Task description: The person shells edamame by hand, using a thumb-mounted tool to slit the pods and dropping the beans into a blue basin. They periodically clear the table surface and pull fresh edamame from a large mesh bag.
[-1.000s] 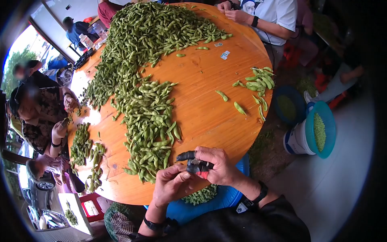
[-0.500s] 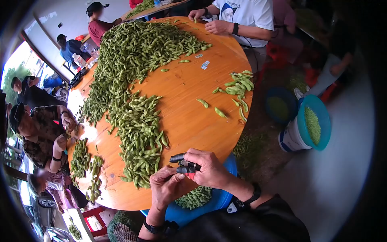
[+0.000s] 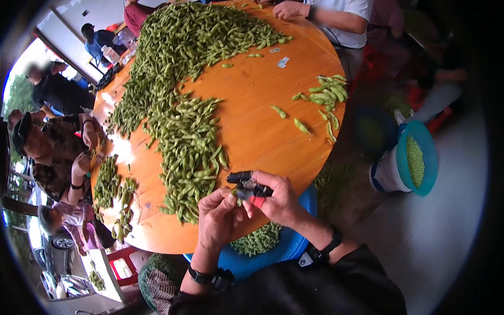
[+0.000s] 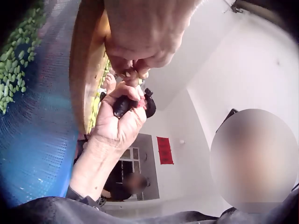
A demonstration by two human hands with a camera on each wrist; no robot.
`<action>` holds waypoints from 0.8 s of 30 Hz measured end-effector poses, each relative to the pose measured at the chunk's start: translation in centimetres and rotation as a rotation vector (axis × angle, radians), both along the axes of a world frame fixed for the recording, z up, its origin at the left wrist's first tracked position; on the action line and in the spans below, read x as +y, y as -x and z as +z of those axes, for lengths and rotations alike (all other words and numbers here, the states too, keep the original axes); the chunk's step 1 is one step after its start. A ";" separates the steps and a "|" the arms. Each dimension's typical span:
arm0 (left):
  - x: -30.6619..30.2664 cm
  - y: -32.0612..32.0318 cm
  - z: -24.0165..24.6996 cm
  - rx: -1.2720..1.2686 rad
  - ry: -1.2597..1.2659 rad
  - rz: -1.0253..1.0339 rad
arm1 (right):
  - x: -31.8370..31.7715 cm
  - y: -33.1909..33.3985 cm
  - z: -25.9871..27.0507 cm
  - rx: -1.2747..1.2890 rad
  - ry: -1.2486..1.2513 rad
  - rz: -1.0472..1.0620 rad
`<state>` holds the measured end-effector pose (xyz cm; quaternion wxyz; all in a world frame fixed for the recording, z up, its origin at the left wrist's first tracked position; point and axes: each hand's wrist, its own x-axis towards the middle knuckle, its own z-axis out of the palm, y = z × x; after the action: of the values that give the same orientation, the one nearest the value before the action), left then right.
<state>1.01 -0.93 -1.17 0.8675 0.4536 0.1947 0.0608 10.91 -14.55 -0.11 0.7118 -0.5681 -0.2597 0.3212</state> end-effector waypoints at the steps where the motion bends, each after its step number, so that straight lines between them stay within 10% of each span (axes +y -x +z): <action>1: 0.1 -0.1 -0.1 0.007 0.033 -0.001 | 0.1 -0.3 0.1 0.055 0.005 0.010; 13: -0.2 -0.6 -0.9 -0.025 -0.147 -0.075 | 0.3 0.3 0.7 -0.393 0.133 -0.223; 24: -2.9 -0.6 -2.0 -0.006 0.243 0.059 | 0.4 1.9 -0.5 -0.956 0.227 -0.302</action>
<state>1.62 -3.88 -3.13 0.9145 0.3390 0.2114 0.0638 9.01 -14.14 -0.60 0.4859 -0.7563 -0.4347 -0.0547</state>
